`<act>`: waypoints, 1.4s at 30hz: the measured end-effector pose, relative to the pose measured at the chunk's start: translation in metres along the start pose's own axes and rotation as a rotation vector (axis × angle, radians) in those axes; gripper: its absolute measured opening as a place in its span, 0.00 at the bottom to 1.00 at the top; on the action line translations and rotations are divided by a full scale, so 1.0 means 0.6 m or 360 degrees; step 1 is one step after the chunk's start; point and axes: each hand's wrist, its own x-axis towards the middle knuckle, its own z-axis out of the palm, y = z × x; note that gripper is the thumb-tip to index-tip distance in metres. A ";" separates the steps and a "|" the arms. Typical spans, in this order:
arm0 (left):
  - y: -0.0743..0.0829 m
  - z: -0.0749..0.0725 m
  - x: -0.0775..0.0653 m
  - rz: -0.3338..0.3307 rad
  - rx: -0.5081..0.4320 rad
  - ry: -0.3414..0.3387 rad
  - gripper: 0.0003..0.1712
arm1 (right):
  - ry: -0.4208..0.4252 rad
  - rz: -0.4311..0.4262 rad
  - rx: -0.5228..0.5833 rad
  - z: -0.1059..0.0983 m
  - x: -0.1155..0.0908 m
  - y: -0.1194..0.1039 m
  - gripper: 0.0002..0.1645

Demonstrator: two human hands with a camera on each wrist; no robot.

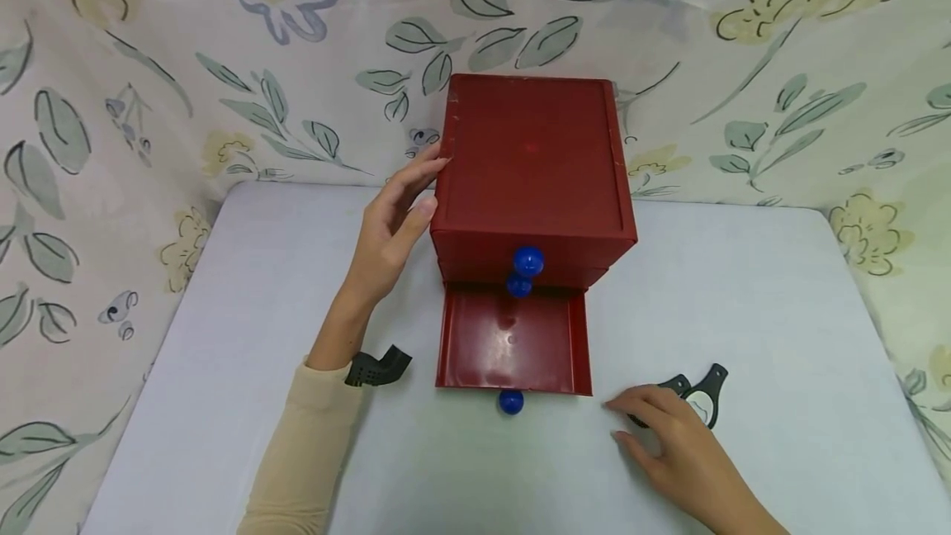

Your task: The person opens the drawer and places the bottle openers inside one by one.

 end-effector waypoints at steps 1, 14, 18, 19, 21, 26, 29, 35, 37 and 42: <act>0.001 0.000 0.000 -0.0002 0.0004 -0.0001 0.27 | -0.0006 -0.0004 -0.0016 -0.002 0.000 0.004 0.30; 0.001 -0.002 -0.003 0.0008 0.0010 0.0008 0.27 | -0.0101 -0.0111 -0.0197 -0.022 0.005 0.032 0.31; 0.002 -0.001 -0.003 0.0014 0.0006 0.0009 0.27 | -0.0148 -0.0147 -0.0226 -0.027 0.005 0.039 0.32; 0.002 -0.001 -0.003 0.0014 0.0004 0.0009 0.27 | -0.0164 -0.0155 -0.0230 -0.029 0.005 0.040 0.33; 0.001 -0.001 -0.002 0.0015 0.0001 0.0006 0.27 | -0.0192 -0.0169 -0.0240 -0.033 0.005 0.044 0.34; -0.001 0.000 -0.001 0.0020 0.0006 0.0004 0.27 | -0.0207 -0.0208 -0.0261 -0.042 0.008 0.053 0.36; -0.001 0.000 -0.001 0.0021 0.0013 0.0004 0.28 | -0.0211 -0.0202 -0.0256 -0.045 0.011 0.058 0.35; 0.001 0.000 0.001 0.0020 0.0018 0.0002 0.28 | -0.0188 -0.0174 -0.0253 -0.040 0.016 0.063 0.33; 0.001 0.000 0.001 0.0016 0.0026 0.0004 0.28 | -0.0177 -0.0171 -0.0252 -0.037 0.018 0.063 0.32; -0.001 -0.001 0.000 0.0004 0.0036 0.0009 0.28 | -0.0204 -0.0151 -0.0283 -0.034 0.022 0.059 0.29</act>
